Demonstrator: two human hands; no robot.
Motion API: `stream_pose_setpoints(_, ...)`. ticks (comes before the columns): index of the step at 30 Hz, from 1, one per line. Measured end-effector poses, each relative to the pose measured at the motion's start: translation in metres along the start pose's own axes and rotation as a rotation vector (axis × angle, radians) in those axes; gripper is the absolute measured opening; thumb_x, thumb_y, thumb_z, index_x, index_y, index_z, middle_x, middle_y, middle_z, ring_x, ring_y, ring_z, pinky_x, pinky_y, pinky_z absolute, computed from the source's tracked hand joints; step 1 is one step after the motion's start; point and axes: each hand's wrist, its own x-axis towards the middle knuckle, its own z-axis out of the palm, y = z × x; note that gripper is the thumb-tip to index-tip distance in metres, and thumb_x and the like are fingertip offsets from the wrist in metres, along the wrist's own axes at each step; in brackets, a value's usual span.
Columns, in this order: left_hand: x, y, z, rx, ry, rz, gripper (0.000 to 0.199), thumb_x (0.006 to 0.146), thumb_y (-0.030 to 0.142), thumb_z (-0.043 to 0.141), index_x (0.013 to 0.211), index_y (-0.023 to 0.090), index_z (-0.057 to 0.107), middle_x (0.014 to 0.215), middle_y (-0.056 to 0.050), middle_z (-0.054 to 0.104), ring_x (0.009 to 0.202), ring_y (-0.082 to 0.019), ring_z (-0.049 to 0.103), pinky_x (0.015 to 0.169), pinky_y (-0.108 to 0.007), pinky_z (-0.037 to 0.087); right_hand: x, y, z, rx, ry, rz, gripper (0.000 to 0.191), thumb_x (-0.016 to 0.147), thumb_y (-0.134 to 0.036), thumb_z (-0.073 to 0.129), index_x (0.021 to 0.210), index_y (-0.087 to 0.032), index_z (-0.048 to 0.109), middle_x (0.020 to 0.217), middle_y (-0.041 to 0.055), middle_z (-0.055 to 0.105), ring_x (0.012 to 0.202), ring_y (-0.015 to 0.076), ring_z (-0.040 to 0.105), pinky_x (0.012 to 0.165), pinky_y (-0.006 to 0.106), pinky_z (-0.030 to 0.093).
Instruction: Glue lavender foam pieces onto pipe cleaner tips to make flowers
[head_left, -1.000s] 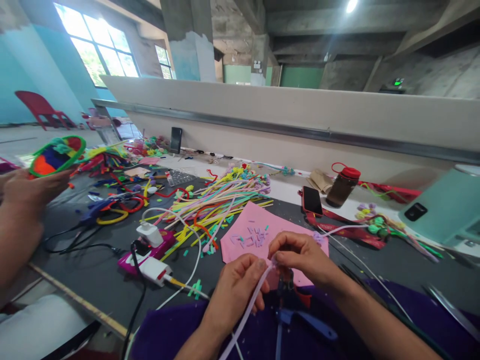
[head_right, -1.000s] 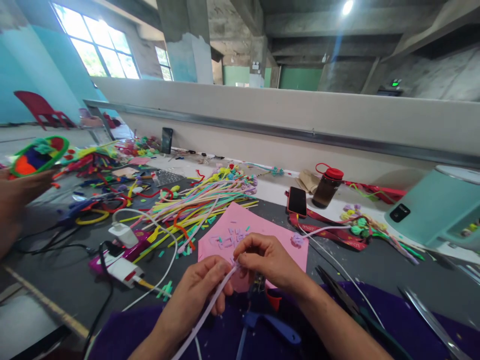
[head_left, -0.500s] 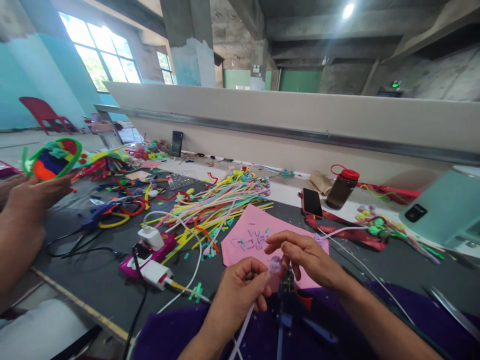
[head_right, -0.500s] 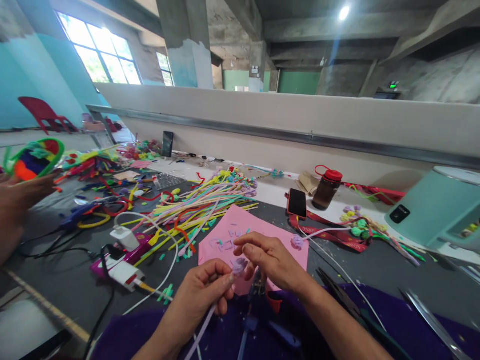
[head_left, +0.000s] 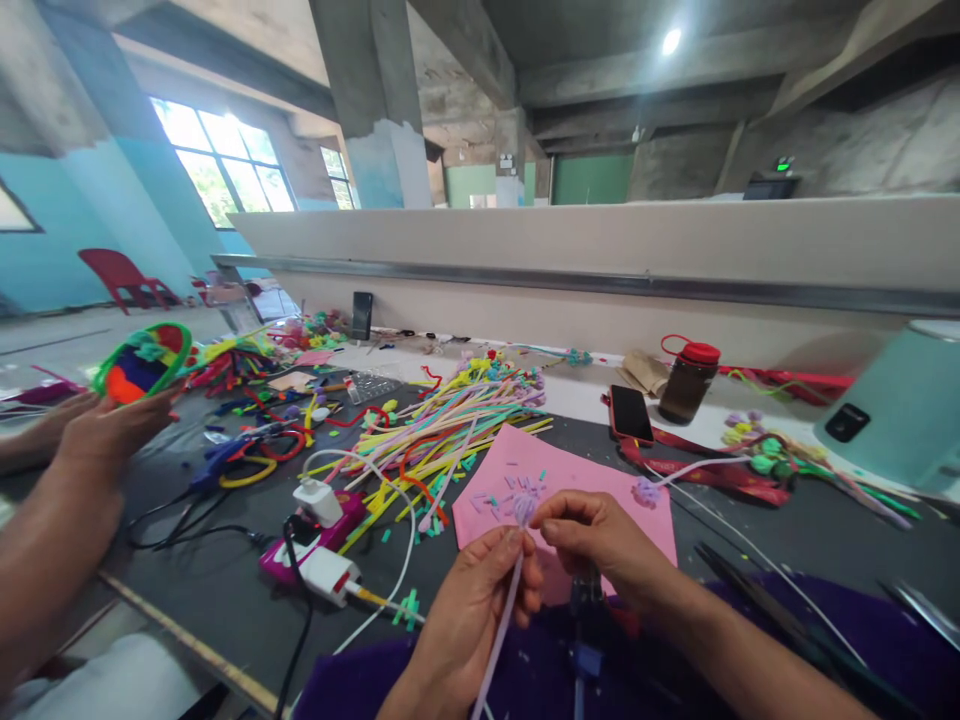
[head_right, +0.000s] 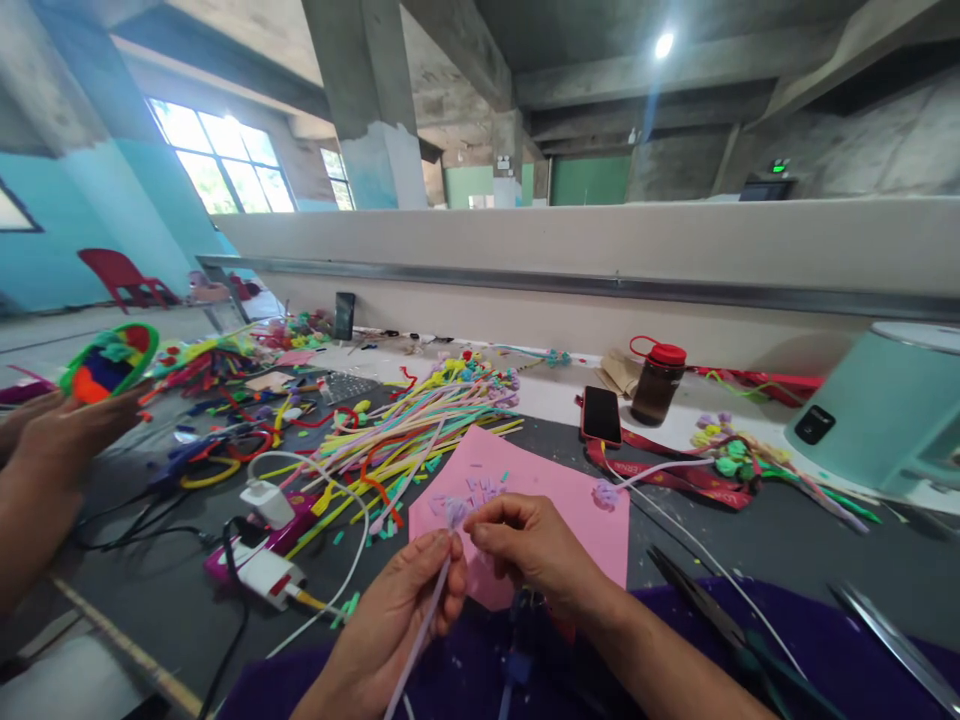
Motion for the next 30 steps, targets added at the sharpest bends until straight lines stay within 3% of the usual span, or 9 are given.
stream_pose_setpoints(3, 0.002, -0.004, -0.001, -0.036, -0.008, 0.003, 0.023, 0.07, 0.035, 0.066, 0.069, 0.013, 0.06, 0.046, 0.003, 0.058, 0.034, -0.005, 0.048, 0.033, -0.013, 0.033, -0.003, 0.002, 0.007, 0.088, 0.006, -0.006, 0.023, 0.068, -0.033, 0.069, 0.081, -0.013, 0.066, 0.051, -0.0043, 0.051, 0.041, 0.0055, 0.042, 0.037, 0.016, 0.026)
stream_pose_setpoints(11, -0.001, -0.009, 0.003, 0.037, 0.017, 0.011, 0.026, 0.067, 0.037, 0.068, 0.065, 0.013, 0.058, 0.044, 0.003, 0.056, 0.031, -0.003, 0.045, 0.031, -0.012, 0.03, -0.007, 0.008, 0.02, 0.274, -0.02, 0.019, 0.021, 0.069, -0.031, 0.069, 0.069, -0.013, 0.06, 0.048, -0.0053, 0.048, 0.04, 0.0045, 0.036, 0.039, 0.017, 0.022)
stream_pose_setpoints(15, -0.002, -0.006, 0.004, 0.078, 0.027, 0.073, 0.022, 0.068, 0.034, 0.068, 0.067, 0.015, 0.057, 0.048, 0.003, 0.058, 0.033, -0.003, 0.046, 0.031, -0.011, 0.03, -0.006, 0.001, 0.008, 0.151, -0.112, -0.029, 0.027, 0.065, -0.03, 0.072, 0.084, -0.012, 0.064, 0.06, -0.002, 0.055, 0.047, 0.0058, 0.04, 0.042, 0.017, 0.026)
stream_pose_setpoints(20, -0.004, -0.006, 0.003, 0.114, -0.026, 0.076, 0.024, 0.068, 0.036, 0.068, 0.064, 0.015, 0.055, 0.044, 0.006, 0.055, 0.026, 0.0, 0.032, 0.027, -0.01, 0.02, -0.003, -0.015, -0.019, 0.074, -0.268, -0.086, 0.049, 0.06, -0.026, 0.076, 0.106, -0.016, 0.062, 0.061, -0.0039, 0.054, 0.052, 0.0069, 0.042, 0.046, 0.017, 0.031)
stream_pose_setpoints(26, -0.005, -0.007, 0.006, 0.183, -0.068, 0.019, 0.027, 0.064, 0.037, 0.069, 0.058, 0.016, 0.052, 0.038, 0.006, 0.05, 0.024, 0.0, 0.028, 0.027, -0.011, 0.016, -0.006, -0.024, -0.023, -0.008, -0.345, -0.154, 0.042, 0.06, -0.027, 0.076, 0.1, -0.019, 0.066, 0.084, 0.0014, 0.061, 0.071, 0.013, 0.053, 0.062, 0.023, 0.042)
stream_pose_setpoints(30, -0.005, -0.005, 0.007, 0.208, -0.071, 0.011, 0.027, 0.063, 0.037, 0.069, 0.058, 0.015, 0.054, 0.037, 0.006, 0.05, 0.024, 0.0, 0.028, 0.026, -0.012, 0.015, -0.006, -0.026, -0.02, -0.043, -0.319, -0.214, 0.032, 0.063, -0.027, 0.074, 0.094, -0.019, 0.069, 0.082, 0.0012, 0.06, 0.075, 0.0148, 0.055, 0.067, 0.025, 0.044)
